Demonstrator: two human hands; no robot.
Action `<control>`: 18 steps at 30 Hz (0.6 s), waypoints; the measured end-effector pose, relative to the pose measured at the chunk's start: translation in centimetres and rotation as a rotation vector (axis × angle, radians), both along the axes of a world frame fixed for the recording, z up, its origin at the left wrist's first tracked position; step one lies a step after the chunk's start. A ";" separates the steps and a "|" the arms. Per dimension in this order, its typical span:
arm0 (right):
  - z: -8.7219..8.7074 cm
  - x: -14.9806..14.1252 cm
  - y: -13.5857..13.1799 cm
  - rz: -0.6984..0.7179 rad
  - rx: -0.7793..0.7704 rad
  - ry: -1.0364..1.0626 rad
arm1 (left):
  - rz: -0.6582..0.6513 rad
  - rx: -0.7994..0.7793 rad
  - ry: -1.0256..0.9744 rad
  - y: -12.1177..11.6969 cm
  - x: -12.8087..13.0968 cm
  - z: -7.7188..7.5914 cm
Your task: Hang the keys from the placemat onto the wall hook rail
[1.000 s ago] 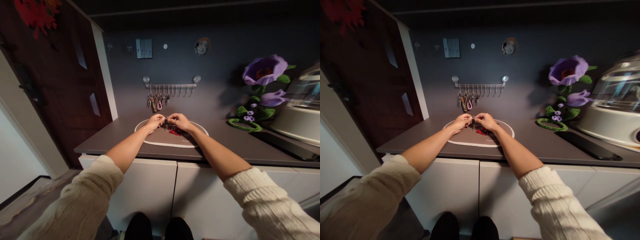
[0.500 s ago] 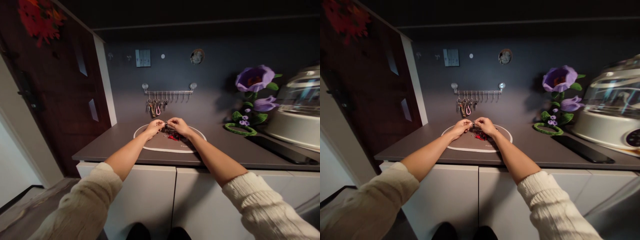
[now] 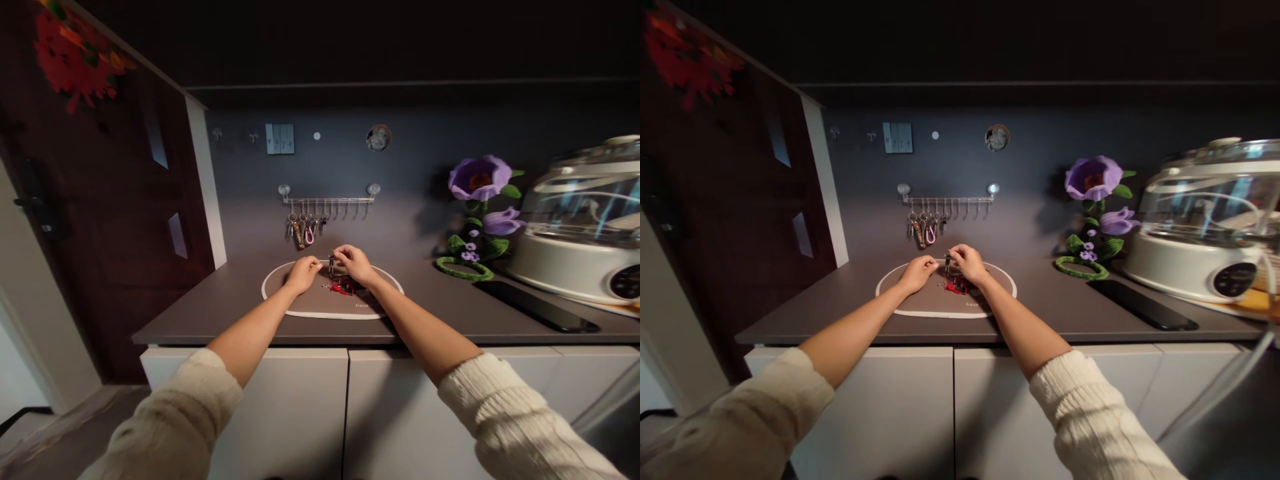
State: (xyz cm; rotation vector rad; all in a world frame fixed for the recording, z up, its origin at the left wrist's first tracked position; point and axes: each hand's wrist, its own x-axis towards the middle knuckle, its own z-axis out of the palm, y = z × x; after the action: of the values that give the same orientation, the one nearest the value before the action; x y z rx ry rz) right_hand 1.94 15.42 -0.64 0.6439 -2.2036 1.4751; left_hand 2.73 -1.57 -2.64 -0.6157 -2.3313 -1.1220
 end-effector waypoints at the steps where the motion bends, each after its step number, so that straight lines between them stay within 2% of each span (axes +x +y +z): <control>1: 0.1 0.1 0.0 -0.006 -0.020 -0.013 | 0.007 -0.031 0.011 0.0 -0.1 -0.1; 7: 2.1 -0.3 0.0 -0.067 -0.083 -0.046 | 0.014 -0.058 -0.002 0.0 -0.6 -0.6; 18: 7.6 -3.9 -0.1 -0.212 -0.153 -0.045 | 0.020 -0.023 -0.056 0.3 -0.7 -0.8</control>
State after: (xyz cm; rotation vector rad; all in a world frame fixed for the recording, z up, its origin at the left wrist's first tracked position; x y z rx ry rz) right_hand -2.00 15.34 6.96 0.3199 -2.0919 1.5402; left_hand 2.04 -1.25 -3.40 -0.5750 -2.3954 -1.1182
